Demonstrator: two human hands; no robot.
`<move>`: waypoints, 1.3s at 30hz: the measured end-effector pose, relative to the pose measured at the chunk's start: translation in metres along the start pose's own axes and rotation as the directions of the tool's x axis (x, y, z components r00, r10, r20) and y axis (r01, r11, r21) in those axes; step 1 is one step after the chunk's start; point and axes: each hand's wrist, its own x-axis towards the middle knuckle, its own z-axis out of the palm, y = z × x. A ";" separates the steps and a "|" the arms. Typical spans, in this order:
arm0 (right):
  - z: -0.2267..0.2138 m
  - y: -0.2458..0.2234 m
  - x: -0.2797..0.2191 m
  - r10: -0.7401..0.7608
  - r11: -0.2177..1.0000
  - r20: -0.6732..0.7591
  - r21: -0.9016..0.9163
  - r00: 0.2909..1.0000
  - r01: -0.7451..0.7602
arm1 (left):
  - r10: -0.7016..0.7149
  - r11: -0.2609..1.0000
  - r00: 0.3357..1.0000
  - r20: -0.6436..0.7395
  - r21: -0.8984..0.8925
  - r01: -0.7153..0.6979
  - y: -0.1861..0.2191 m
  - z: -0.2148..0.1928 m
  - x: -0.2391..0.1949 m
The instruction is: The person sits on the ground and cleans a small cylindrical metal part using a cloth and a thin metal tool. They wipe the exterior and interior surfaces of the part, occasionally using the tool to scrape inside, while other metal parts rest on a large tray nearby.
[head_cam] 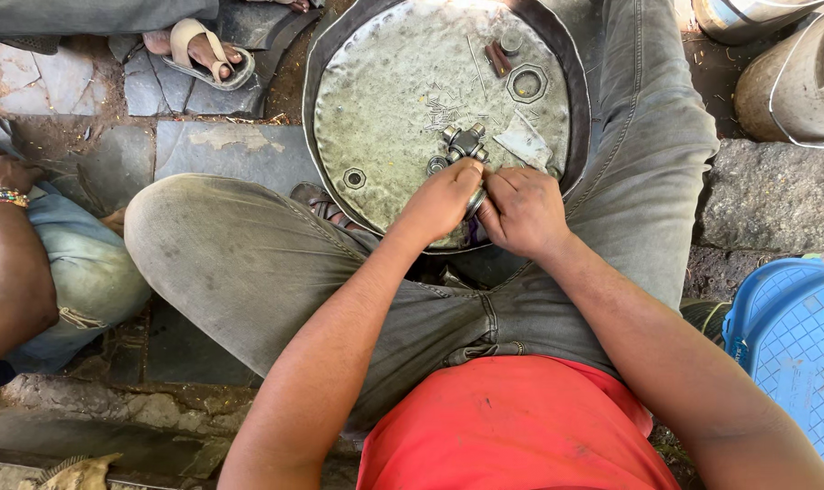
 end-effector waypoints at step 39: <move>0.036 0.025 -0.021 0.470 0.396 0.457 0.655 0.755 -0.643 | 0.245 0.956 0.959 -0.141 0.200 -0.215 0.018 0.001 -0.017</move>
